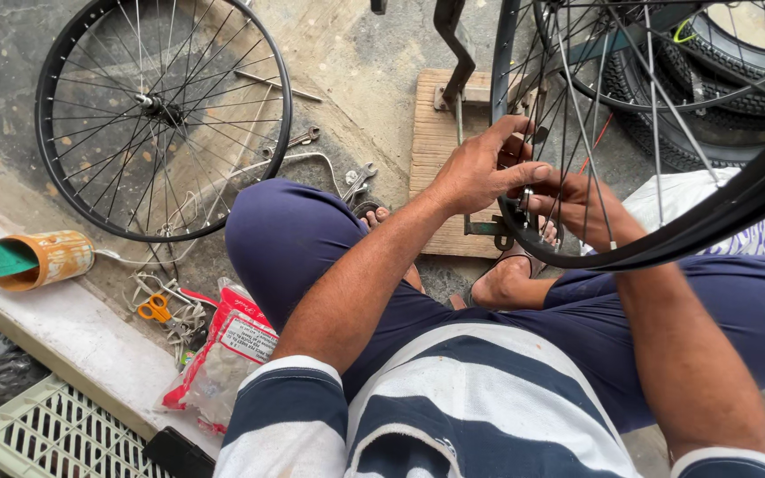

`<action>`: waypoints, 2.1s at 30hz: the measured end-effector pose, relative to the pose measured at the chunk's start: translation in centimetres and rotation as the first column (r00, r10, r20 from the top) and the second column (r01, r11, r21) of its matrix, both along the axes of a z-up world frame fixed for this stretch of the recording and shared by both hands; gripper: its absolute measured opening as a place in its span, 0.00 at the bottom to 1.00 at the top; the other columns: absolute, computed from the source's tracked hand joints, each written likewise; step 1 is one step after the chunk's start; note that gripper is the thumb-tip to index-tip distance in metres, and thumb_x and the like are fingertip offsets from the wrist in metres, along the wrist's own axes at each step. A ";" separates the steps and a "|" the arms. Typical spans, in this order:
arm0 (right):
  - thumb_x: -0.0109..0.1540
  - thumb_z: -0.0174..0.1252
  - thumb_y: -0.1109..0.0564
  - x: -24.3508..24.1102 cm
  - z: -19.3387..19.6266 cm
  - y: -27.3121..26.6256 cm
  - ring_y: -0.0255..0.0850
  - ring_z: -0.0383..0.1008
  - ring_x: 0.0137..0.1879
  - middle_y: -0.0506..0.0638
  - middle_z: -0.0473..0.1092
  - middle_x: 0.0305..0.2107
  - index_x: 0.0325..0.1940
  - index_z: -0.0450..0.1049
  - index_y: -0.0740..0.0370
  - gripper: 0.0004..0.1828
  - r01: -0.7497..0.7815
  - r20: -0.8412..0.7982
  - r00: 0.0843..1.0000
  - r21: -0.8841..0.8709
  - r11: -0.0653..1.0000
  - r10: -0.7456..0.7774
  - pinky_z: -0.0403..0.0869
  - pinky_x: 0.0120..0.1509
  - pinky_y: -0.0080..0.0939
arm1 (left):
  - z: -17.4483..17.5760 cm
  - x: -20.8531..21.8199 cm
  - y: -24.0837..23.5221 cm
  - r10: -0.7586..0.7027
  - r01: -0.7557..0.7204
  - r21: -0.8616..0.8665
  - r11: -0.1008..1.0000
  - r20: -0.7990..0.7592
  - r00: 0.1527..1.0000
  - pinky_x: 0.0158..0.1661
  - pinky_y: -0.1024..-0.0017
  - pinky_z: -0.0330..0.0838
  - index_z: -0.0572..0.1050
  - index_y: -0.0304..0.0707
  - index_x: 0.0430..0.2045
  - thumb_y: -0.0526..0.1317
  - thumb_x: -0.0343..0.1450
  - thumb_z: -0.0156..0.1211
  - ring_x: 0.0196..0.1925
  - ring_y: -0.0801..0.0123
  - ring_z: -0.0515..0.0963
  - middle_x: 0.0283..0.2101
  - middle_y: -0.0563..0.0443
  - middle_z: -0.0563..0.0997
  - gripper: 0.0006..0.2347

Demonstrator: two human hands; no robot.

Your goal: The person sits on the ground and uses a spoke wrench to tighten the nipples on a bicycle wheel mounted on a stand. They rotate the wheel to access different spokes and continue adjusting the tension throughout the clip.

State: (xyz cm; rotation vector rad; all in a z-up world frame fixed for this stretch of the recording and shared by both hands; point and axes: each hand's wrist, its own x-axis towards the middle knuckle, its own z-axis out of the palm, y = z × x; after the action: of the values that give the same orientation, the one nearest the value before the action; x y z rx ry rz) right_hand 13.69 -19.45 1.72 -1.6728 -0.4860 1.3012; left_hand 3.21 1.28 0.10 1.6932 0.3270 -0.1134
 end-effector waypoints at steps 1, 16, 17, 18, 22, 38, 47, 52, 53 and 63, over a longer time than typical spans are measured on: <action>0.65 0.61 0.57 -0.3 -0.2 0.7 0.30 0.76 0.43 0.43 0.78 0.36 0.51 0.78 0.65 0.12 -0.003 0.053 0.999 0.006 1.000 0.002 0.76 0.48 0.31 | 0.0 0.0 0.0 -0.003 0.003 0.007 1.000 -0.002 1.000 0.49 0.59 0.83 0.65 0.39 0.62 0.61 0.65 0.64 0.51 0.56 0.86 0.47 0.41 0.83 0.35; 0.62 0.65 0.36 -2.9 3.3 5.0 0.43 0.74 0.25 0.55 0.73 0.18 0.37 0.82 0.60 0.24 0.014 0.580 0.735 -0.532 0.847 0.352 0.72 0.30 0.47 | 0.2 0.0 0.2 0.003 -0.005 0.060 0.998 0.033 0.999 0.52 0.60 0.80 0.67 0.39 0.61 0.60 0.66 0.65 0.51 0.57 0.86 0.47 0.42 0.85 0.33; 0.62 0.65 0.38 -3.1 3.4 4.9 0.41 0.75 0.24 0.54 0.73 0.17 0.36 0.82 0.61 0.23 0.051 0.519 0.817 -0.499 0.865 0.251 0.72 0.29 0.47 | 0.5 0.0 0.3 0.005 -0.007 0.046 0.999 0.027 1.000 0.51 0.60 0.80 0.69 0.39 0.59 0.60 0.65 0.66 0.51 0.57 0.86 0.46 0.42 0.85 0.33; 0.60 0.68 0.40 -3.0 3.7 4.6 0.41 0.75 0.25 0.54 0.73 0.18 0.38 0.81 0.63 0.22 0.031 0.540 0.811 -0.423 0.906 0.224 0.72 0.30 0.46 | 0.9 0.0 0.4 0.006 -0.007 0.034 0.999 0.022 1.000 0.51 0.61 0.80 0.70 0.38 0.56 0.60 0.64 0.68 0.50 0.58 0.87 0.45 0.43 0.86 0.33; 0.60 0.70 0.52 -2.8 3.3 1.4 0.34 0.78 0.36 0.51 0.76 0.32 0.48 0.74 0.67 0.19 0.073 0.249 0.963 0.136 0.988 -0.106 0.78 0.40 0.35 | 3.1 -0.2 0.3 0.014 -0.013 -0.020 1.000 0.042 0.999 0.47 0.63 0.82 0.76 0.35 0.47 0.62 0.60 0.71 0.44 0.61 0.88 0.39 0.46 0.86 0.31; 0.64 0.69 0.60 -2.6 0.6 -2.3 0.49 0.80 0.56 0.66 0.74 0.53 0.63 0.71 0.73 0.26 0.369 -0.661 0.746 0.513 0.775 0.082 0.79 0.61 0.46 | 5.2 -0.4 -1.2 0.090 -0.039 -0.296 0.954 0.161 0.983 0.39 0.72 0.80 0.74 0.30 0.44 0.63 0.64 0.68 0.37 0.73 0.83 0.32 0.48 0.81 0.31; 0.64 0.59 0.57 -2.6 2.5 0.1 0.45 0.81 0.43 0.56 0.77 0.38 0.49 0.75 0.73 0.16 0.591 -0.415 0.684 -0.168 0.789 -0.600 0.81 0.51 0.40 | 3.3 0.0 0.2 -0.034 0.035 -0.009 0.999 0.083 0.996 0.42 0.66 0.83 0.74 0.33 0.46 0.64 0.64 0.65 0.41 0.65 0.86 0.36 0.46 0.84 0.31; 0.60 0.63 0.64 -0.2 4.6 0.2 0.37 0.79 0.42 0.53 0.79 0.36 0.53 0.76 0.70 0.17 -0.066 -0.067 0.995 0.042 0.997 0.069 0.78 0.46 0.36 | 0.8 0.2 -0.2 0.203 -0.194 -0.095 0.976 0.105 0.973 0.58 0.60 0.75 0.70 0.35 0.64 0.65 0.74 0.53 0.63 0.56 0.78 0.60 0.39 0.77 0.33; 0.59 0.61 0.63 0.4 4.6 0.0 0.36 0.80 0.41 0.52 0.79 0.36 0.55 0.76 0.69 0.19 -0.111 -0.126 0.985 0.079 0.991 0.120 0.78 0.47 0.35 | 0.3 0.3 -0.3 0.204 -0.199 -0.056 0.978 0.094 0.974 0.56 0.60 0.77 0.66 0.35 0.66 0.64 0.74 0.53 0.63 0.55 0.76 0.62 0.37 0.74 0.34; 0.63 0.63 0.60 -0.8 0.8 0.8 0.33 0.75 0.34 0.50 0.76 0.31 0.57 0.77 0.66 0.18 0.189 0.266 0.950 -0.067 0.980 -0.166 0.74 0.37 0.32 | -0.7 0.9 -0.5 0.071 -0.069 -0.158 0.985 0.006 0.997 0.54 0.60 0.80 0.53 0.30 0.70 0.63 0.67 0.58 0.57 0.56 0.82 0.53 0.38 0.79 0.43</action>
State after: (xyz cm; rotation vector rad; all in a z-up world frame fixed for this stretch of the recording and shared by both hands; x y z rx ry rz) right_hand 12.88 -18.65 2.55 -1.9290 -0.4214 0.9914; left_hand 4.16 0.79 -0.56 1.5230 0.3595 -0.0754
